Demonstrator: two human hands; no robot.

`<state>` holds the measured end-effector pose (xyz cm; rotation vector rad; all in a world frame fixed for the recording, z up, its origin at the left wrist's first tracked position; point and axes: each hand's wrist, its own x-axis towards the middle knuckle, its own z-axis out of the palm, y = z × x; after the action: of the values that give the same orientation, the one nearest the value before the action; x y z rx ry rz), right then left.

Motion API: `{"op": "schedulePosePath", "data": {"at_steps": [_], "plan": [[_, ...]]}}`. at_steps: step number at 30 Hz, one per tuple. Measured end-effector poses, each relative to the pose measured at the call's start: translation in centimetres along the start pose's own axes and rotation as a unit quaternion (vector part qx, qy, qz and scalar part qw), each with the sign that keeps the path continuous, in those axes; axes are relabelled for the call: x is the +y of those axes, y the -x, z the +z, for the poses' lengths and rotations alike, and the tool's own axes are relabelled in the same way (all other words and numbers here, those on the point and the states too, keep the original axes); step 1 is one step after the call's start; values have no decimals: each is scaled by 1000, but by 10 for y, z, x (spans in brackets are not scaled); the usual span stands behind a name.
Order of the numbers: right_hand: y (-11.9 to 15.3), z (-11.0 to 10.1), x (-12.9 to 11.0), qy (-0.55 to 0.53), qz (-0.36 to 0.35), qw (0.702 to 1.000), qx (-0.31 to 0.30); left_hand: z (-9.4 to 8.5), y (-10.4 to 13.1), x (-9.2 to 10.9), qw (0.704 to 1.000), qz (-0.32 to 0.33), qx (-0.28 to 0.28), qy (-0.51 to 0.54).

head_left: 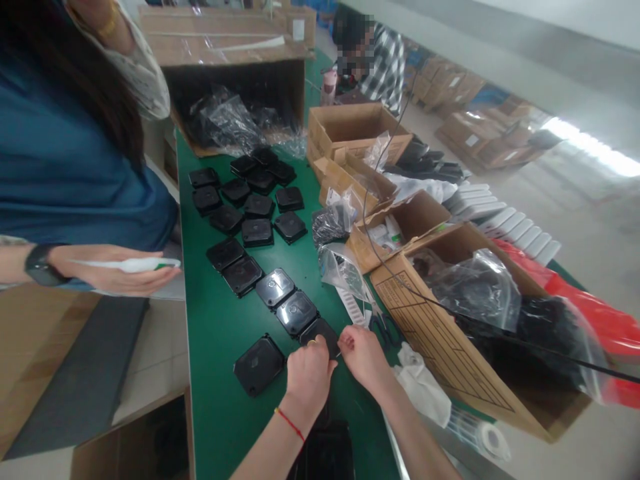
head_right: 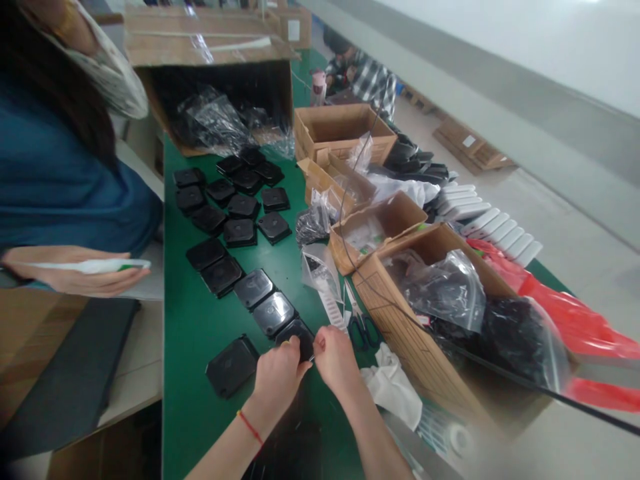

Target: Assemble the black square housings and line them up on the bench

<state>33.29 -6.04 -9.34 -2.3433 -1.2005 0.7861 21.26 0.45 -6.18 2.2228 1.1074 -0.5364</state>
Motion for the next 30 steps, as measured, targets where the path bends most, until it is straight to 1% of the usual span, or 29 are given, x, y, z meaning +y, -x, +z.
{"op": "schedulePosePath", "data": {"at_steps": [3, 5, 8, 10, 13, 16, 18, 20, 24, 26, 27, 30], "plan": [[-4, -1, 1, -24, 10, 1000, -10, 1, -1, -1, 1000, -1, -2, 5], [-4, -2, 7, -89, 30, 995, -28, 2, -2, -2, 1000, -2, -4, 7], [2, -3, 22, -219, 88, 971, -47, 4, -3, -3, 1000, -1, 1, 12], [7, -3, 29, -262, 105, 959, -30, 5, -3, -3, 1000, 0, 4, 12], [12, -1, 27, -245, 87, 966, 7, 5, -3, -3, 1000, 0, -4, 5], [13, 4, 16, -182, 61, 981, 35, 5, -2, -3, 1000, 0, -3, -2], [15, 9, 11, -147, 55, 986, 61, 5, -2, -3, 1000, 1, 3, -3], [18, 16, 10, -146, 73, 983, 83, 5, -2, -3, 1000, 1, 6, 0], [25, 31, 15, -233, 146, 956, 103, 6, -3, -5, 1000, 4, 13, 11], [27, 34, 17, -254, 162, 947, 115, 7, -3, -6, 1000, 9, 17, 17], [28, 34, 18, -247, 156, 949, 120, 7, -3, -6, 1000, 10, 19, 20], [27, 30, 16, -187, 101, 970, 120, 7, -4, -7, 1000, 11, 17, 23]]}}
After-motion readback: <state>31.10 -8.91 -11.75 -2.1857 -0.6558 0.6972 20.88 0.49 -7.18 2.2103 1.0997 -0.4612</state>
